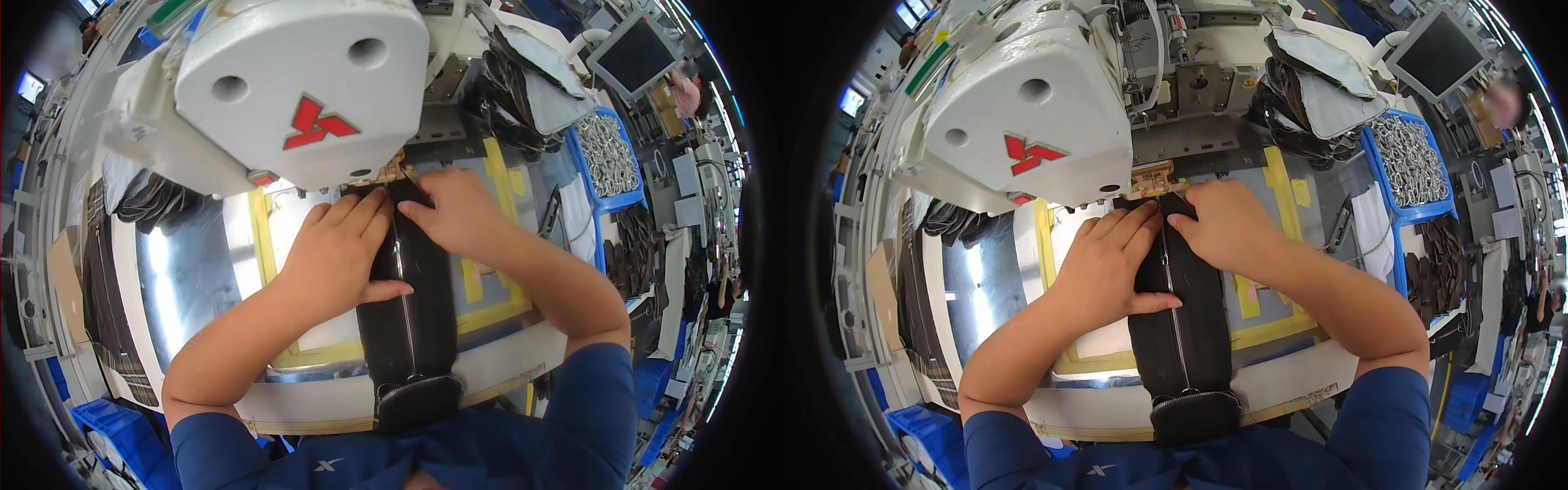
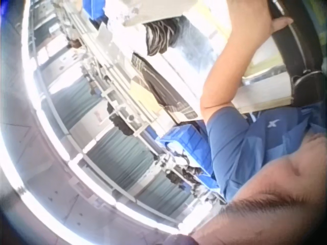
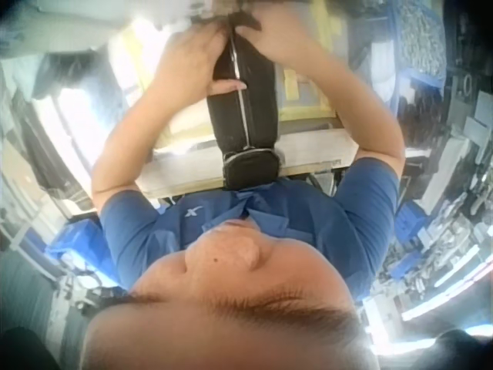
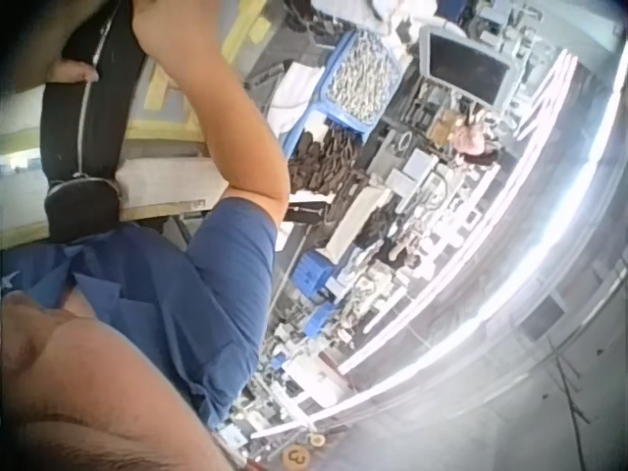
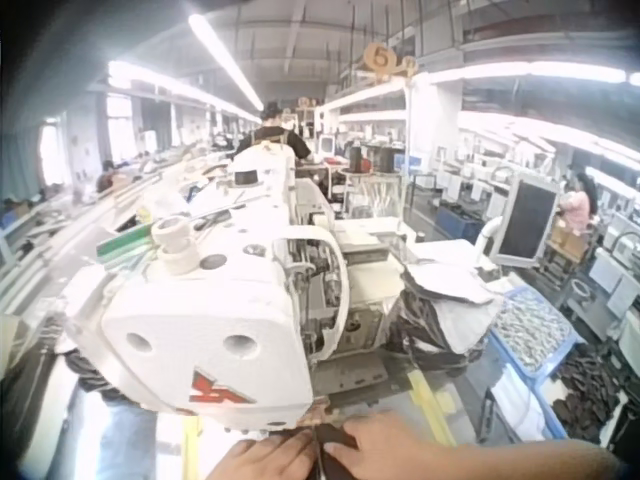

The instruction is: The person operates an industrial sewing machine to attach a zipper to a small fabric pouch. They align the zipper with the pouch opening, feed the item under the machine's needle, and sew along the edge. The person repeats this process for multiple pouches, handling them one at a time.

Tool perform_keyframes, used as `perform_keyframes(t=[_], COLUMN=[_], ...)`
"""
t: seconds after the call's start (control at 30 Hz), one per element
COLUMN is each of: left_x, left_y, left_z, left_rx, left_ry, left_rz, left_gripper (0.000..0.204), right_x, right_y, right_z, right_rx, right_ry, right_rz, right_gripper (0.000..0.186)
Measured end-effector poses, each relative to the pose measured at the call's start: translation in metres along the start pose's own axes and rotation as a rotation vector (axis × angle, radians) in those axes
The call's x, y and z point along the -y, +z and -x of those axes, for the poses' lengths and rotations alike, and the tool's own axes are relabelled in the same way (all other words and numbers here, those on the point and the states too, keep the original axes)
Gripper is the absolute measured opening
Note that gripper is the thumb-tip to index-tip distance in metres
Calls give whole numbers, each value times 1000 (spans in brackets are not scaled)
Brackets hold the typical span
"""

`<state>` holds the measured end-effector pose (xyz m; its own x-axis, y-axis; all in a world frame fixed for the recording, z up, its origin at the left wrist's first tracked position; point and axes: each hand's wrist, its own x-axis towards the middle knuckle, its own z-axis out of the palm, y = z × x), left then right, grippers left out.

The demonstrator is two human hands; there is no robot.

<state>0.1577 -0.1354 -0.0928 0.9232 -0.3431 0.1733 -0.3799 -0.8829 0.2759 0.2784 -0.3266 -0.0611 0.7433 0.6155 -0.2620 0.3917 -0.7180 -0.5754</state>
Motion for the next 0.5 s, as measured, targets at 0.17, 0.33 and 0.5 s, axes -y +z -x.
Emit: perform_keyframes(t=[0.17,0.33,0.5], left_x=[3,6,5], left_y=[-2,-3,0], left_z=[-4,-5,-5], left_rx=[5,37,40], left_ry=[37,34,33], left_rz=[7,107,143], left_gripper=[104,103,105], right_x=[-21,-16,-21], right_y=[20,26,32], right_z=[21,40,37], right_rx=[-379,-192,-104], right_ry=[-444,-644,-617], right_rz=[188,325,340], right_gripper=[42,53,47])
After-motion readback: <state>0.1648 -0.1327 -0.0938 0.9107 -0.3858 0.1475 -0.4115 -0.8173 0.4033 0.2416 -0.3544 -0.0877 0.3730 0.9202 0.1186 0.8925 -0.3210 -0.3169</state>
